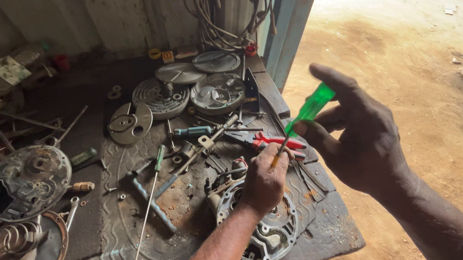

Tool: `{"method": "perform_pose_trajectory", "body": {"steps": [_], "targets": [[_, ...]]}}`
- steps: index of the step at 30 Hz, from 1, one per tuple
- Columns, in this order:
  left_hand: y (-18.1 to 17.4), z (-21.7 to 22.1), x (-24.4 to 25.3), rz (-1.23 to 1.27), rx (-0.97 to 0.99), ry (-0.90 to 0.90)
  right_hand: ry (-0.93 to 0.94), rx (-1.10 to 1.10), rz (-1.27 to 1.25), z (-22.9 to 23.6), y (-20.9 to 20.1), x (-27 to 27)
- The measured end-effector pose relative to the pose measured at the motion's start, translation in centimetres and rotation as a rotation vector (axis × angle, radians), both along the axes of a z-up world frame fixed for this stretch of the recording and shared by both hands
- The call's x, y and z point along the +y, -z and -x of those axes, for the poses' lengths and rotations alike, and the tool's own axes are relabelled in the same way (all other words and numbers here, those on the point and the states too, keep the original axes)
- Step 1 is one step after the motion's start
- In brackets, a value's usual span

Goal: The person uses a screwdriver to scrape and clean the interior of a circular metal engine component on a workbench. They flip the part over and continue scraping, then use a hammer to tap a small metal piece into place. The person also uses a wrench to tighten a bolt on the component.

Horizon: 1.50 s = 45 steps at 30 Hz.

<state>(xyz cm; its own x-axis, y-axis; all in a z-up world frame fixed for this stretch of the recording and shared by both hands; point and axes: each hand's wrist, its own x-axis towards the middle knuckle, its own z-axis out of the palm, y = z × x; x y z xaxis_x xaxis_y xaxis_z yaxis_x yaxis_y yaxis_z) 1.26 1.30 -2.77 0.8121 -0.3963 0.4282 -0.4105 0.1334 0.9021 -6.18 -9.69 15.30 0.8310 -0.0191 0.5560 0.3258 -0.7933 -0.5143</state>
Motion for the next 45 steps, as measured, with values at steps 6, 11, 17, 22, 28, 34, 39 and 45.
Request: {"method": "perform_pose_trajectory", "body": {"steps": [6,11,17,22,28,34,39,45], "targets": [[0.0,0.1,-0.7,0.054,-0.107,0.008,0.015,-0.105,-0.071,-0.1,1.2,0.0],[-0.6,0.2,0.0,-0.061,-0.056,-0.018,-0.022,-0.17,-0.216,-0.8,2.7,1.0],[-0.3,0.0,-0.3,0.087,-0.067,-0.008,0.013,-0.065,-0.146,-1.3,3.1,1.0],[0.4,0.0,0.2,0.005,0.064,-0.026,-0.22,-0.031,-0.245,-1.3,4.6,0.6],[0.2,-0.3,-0.3,-0.056,-0.007,-0.029,-0.193,0.006,-0.188,-1.4,5.7,-0.5],[0.0,0.1,0.0,0.043,-0.026,0.019,-0.185,0.082,-0.688,-1.8,5.8,1.9],[-0.1,0.0,0.3,0.082,-0.149,-0.02,-0.365,-0.08,-1.111,-2.8,7.4,3.8],[0.3,-1.3,0.0,-0.102,-0.378,-0.084,-0.526,-0.027,-1.242,-3.8,9.1,1.4]]}}
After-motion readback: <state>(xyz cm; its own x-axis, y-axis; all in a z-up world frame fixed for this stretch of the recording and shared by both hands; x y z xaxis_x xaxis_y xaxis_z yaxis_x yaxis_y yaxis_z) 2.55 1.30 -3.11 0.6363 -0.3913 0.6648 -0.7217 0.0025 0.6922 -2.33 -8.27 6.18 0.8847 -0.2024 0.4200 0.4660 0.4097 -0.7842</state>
